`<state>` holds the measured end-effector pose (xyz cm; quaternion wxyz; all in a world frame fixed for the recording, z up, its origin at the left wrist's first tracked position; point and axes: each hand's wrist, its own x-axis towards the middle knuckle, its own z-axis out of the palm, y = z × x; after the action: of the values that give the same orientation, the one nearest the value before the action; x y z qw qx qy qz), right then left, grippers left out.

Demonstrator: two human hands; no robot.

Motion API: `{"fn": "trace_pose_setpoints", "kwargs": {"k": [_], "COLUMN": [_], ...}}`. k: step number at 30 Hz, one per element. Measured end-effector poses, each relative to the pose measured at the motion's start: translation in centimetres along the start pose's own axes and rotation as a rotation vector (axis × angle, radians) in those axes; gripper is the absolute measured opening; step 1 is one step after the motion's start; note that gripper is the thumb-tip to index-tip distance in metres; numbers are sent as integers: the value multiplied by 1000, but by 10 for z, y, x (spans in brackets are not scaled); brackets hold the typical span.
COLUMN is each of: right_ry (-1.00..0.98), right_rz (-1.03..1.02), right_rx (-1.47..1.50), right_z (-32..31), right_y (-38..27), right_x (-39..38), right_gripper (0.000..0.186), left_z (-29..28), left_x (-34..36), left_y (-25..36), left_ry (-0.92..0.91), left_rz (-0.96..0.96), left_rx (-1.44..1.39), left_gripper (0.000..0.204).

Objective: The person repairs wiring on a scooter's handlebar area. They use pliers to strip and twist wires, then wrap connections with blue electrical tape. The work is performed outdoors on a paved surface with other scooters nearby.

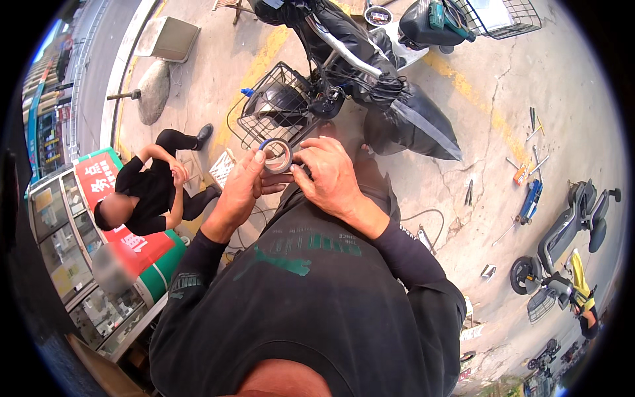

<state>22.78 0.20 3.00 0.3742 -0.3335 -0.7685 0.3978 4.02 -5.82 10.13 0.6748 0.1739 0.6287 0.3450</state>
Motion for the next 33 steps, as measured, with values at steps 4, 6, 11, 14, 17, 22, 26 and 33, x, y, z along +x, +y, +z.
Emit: {"fn": "trace_pose_setpoints", "kwargs": {"k": [4, 6, 11, 14, 17, 22, 26, 33], "right_ry": [-22, 1, -10, 8, -20, 295, 540, 548], "right_rz": [-23, -9, -30, -56, 8, 197, 880, 528], "right_rx": [-32, -51, -136, -200, -253, -434, -469, -310], "right_z": [6, 10, -3, -11, -25, -59, -231, -243], "right_y": [6, 7, 11, 10, 7, 19, 86, 33], "right_x": [1, -5, -9, -9, -7, -10, -92, -89], "right_gripper": [14, 12, 14, 14, 10, 11, 25, 14], "left_z": [-2, -8, 11, 17, 28, 68, 84, 130], "left_x": [3, 9, 20, 30, 38, 26, -5, 188], "left_y": [12, 5, 15, 17, 14, 46, 79, 15], "left_ry": [40, -2, -25, -95, -185, -393, -534, -80], "left_rz": [80, 231, 405, 622, 713, 904, 972, 1179], "left_rx": [188, 426, 1031, 1314, 1417, 1297, 1212, 1077], "left_gripper": [64, 51, 27, 25, 25, 21, 22, 26]}}
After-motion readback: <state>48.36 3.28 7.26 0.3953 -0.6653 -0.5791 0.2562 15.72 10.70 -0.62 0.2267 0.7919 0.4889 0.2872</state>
